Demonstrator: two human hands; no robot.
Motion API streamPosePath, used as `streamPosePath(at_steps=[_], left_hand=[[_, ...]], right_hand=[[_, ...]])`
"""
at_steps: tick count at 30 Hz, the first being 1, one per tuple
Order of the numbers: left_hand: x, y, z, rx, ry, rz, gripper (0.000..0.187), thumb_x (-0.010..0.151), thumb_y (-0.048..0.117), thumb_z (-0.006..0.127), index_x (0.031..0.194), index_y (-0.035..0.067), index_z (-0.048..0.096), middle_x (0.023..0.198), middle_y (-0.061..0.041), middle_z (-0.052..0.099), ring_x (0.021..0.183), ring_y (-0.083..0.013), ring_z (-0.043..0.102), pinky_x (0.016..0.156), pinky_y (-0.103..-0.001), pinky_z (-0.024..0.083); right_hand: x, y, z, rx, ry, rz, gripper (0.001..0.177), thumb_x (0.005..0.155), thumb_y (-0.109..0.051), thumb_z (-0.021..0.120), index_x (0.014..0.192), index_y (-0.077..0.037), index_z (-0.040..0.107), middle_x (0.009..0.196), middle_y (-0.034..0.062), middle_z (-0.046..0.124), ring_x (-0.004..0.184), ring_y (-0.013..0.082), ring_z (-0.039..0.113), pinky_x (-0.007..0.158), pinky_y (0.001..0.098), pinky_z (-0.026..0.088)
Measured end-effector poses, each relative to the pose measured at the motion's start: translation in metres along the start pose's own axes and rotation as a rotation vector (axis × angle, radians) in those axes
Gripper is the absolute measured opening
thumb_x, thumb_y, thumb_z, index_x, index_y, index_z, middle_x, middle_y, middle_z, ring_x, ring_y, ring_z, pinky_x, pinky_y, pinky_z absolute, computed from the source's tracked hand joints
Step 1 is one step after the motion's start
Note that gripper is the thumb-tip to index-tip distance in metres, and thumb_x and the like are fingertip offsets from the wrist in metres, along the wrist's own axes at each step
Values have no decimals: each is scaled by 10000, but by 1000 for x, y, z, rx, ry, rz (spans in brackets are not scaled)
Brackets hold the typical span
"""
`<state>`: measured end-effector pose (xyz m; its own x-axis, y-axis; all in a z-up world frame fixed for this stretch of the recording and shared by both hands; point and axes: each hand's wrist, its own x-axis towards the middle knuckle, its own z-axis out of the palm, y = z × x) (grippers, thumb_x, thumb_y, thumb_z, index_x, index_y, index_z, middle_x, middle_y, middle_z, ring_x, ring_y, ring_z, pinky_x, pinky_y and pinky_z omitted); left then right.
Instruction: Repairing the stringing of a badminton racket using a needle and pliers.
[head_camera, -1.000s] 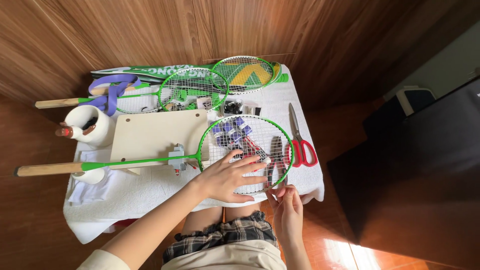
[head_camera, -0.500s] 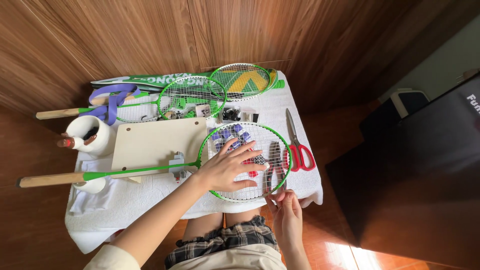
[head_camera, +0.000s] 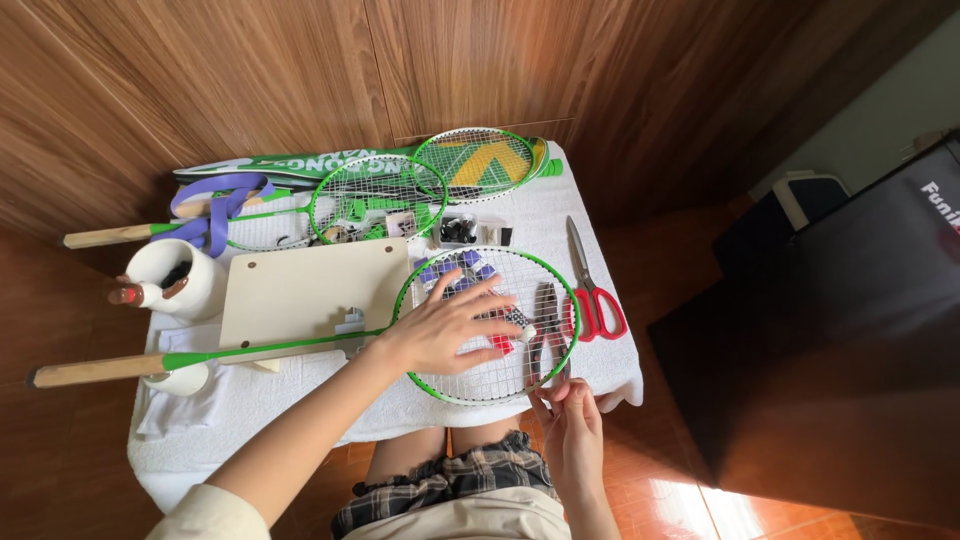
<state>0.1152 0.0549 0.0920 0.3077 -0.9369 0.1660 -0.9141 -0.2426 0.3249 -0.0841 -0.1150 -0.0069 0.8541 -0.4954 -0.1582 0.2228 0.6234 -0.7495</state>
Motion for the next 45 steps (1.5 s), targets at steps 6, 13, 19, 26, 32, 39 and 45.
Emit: streamPosePath(at_steps=[6, 13, 19, 26, 32, 39, 45], left_hand=[[21, -19, -9, 88, -3, -21, 395, 930, 518, 605, 1294, 376, 662, 1542, 16, 495, 1525, -224, 283, 1219, -639, 70], [12, -28, -11, 135, 2, 26, 401, 953, 491, 575, 1336, 391, 640, 1539, 13, 504, 1522, -205, 286, 1225, -639, 51], [20, -36, -7, 86, 79, -1, 488, 971, 497, 544, 1426, 324, 584, 1556, 13, 464, 1504, -219, 266, 1174, -660, 28], [16, -49, -9, 252, 77, -80, 471, 1027, 462, 490, 1471, 309, 508, 1582, 58, 462, 1535, -170, 288, 1237, -625, 74], [22, -33, -13, 141, 106, -145, 581, 1014, 507, 487, 1529, 244, 431, 1619, 19, 384, 1524, -174, 253, 1216, -626, 50], [10, 26, 36, 1, 85, 153, 879, 948, 654, 512, 1572, 62, 331, 1684, -123, 288, 1581, -247, 200, 1282, -512, 97], [-21, 60, 56, 333, -25, 49, 889, 936, 528, 529, 1530, -92, 297, 1659, -218, 210, 1551, -279, 194, 1257, -465, 113]], right_hand=[[1, 1, -2, -4, 7, 1, 333, 1096, -284, 436, 866, -56, 515, 973, 93, 644, 1062, 263, 667, 1071, 505, 496], [0, 1, -4, -4, -9, 5, 322, 1092, -278, 442, 861, -66, 517, 968, 83, 646, 1065, 251, 670, 1063, 498, 481], [1, 5, -7, -23, 8, 19, 333, 1115, -287, 442, 878, -70, 529, 982, 59, 640, 1052, 223, 649, 1059, 472, 502], [0, -2, 1, -33, -4, 8, 334, 1090, -296, 433, 857, -74, 524, 982, 75, 662, 1073, 241, 677, 1050, 477, 497], [2, 8, -10, -43, -48, -30, 326, 1104, -286, 434, 881, -67, 529, 942, 67, 617, 1015, 229, 652, 1033, 488, 497], [6, 9, -22, -167, -60, -126, 350, 1124, -274, 412, 924, -21, 550, 936, 81, 585, 975, 228, 613, 1002, 454, 455], [-9, 4, 13, -194, -126, -339, 340, 1104, -272, 418, 875, -40, 514, 980, 111, 629, 981, 186, 585, 1080, 420, 404]])
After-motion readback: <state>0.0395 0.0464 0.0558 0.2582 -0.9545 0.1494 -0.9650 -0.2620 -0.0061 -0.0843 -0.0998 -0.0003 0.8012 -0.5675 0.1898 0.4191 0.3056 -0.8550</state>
